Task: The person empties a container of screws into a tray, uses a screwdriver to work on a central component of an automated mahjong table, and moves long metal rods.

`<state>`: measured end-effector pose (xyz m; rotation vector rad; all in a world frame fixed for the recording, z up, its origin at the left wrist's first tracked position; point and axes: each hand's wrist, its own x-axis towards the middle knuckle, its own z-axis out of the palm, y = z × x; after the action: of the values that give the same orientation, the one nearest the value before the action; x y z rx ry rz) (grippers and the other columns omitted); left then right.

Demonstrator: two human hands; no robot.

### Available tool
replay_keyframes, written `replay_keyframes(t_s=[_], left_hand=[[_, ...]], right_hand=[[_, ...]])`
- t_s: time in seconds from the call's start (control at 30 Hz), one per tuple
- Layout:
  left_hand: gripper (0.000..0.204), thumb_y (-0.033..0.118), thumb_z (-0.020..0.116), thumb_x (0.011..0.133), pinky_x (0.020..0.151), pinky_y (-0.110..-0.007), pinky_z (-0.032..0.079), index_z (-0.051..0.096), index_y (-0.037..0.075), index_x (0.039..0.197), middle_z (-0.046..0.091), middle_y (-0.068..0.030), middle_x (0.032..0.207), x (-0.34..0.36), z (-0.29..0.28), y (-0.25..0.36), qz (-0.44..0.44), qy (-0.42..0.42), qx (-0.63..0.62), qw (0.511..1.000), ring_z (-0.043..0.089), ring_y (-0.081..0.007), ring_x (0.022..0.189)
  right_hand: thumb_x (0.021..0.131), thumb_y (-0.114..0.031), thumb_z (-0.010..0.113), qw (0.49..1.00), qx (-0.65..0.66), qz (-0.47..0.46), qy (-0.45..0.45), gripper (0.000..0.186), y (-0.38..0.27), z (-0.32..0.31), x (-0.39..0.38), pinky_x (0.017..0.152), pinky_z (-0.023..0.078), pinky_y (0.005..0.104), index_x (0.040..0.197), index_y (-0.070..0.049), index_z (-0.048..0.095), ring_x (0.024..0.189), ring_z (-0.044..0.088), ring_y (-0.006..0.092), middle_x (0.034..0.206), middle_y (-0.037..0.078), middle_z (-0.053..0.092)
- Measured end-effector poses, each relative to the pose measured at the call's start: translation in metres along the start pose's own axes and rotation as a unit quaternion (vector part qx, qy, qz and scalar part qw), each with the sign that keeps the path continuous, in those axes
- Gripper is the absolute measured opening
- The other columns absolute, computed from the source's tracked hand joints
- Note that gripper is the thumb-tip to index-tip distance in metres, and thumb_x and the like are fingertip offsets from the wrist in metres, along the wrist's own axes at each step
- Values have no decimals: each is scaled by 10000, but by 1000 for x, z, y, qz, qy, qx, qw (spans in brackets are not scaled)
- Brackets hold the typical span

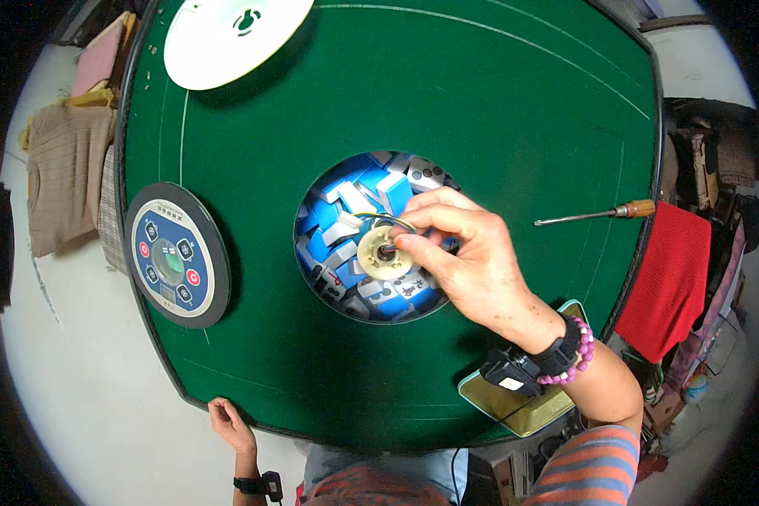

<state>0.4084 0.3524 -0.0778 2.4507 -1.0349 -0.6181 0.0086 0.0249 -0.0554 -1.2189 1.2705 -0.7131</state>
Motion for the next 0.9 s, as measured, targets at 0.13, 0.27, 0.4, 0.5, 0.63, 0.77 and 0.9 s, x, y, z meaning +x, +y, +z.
replay_keyframes(t_s=[0.13, 0.27, 0.4, 0.5, 0.63, 0.77, 0.9], left_hand=[[128, 62, 473, 1005, 699, -231, 367, 468, 18, 885, 436, -7, 839, 7, 8, -1, -36, -9, -36, 999, 399, -96, 764], [137, 64, 472, 1010, 722, -235, 366, 458, 23, 881, 430, -8, 838, 8, 6, -3, -55, -24, -34, 998, 398, -100, 781], [145, 76, 464, 1019, 704, -226, 361, 463, 30, 882, 429, -2, 834, 11, 10, -1, -52, -16, -51, 997, 395, -91, 768], [139, 76, 466, 1020, 688, -210, 356, 473, 38, 887, 434, 1, 840, 12, 4, -9, -140, -35, -83, 986, 398, -81, 758], [102, 47, 475, 1002, 677, -196, 350, 488, 40, 901, 446, 0, 853, 17, 13, 24, -119, -45, -99, 987, 409, -73, 754], [68, -26, 470, 946, 616, -216, 392, 512, 26, 934, 537, -47, 913, 23, 32, 94, -42, -175, -160, 971, 468, -88, 716], [81, -80, 517, 895, 605, -238, 470, 560, -12, 890, 587, -118, 963, 50, 66, 176, 45, -338, -225, 913, 571, -137, 732]], right_hand=[[838, 0, 716, 999, 24, 45, 19, 151, 4, 2, -5, 695, 473, 225, 987, 10, 732, 784, 557, 80, 969, 75, 669], [832, 13, 726, 996, 35, 68, 42, 150, 9, 1, -16, 722, 475, 220, 981, 15, 729, 813, 575, 93, 965, 77, 664], [834, 49, 715, 988, 81, 118, 65, 162, 10, 5, -16, 735, 478, 217, 995, 28, 715, 822, 586, 96, 944, 70, 656], [840, 44, 713, 987, 75, 120, 70, 150, 14, 6, -12, 732, 477, 219, 989, 30, 709, 817, 587, 93, 958, 73, 655], [852, 33, 706, 988, 68, 122, 69, 133, 21, 7, -8, 750, 482, 216, 985, 31, 701, 827, 598, 93, 961, 69, 657], [877, 7, 691, 988, 82, 111, 73, 130, 23, 10, -8, 790, 497, 229, 1005, 22, 676, 859, 618, 94, 951, 62, 664], [895, -9, 679, 982, 117, 138, 54, 137, 28, 13, -10, 807, 504, 246, 1028, 4, 647, 879, 621, 84, 983, 54, 674]])
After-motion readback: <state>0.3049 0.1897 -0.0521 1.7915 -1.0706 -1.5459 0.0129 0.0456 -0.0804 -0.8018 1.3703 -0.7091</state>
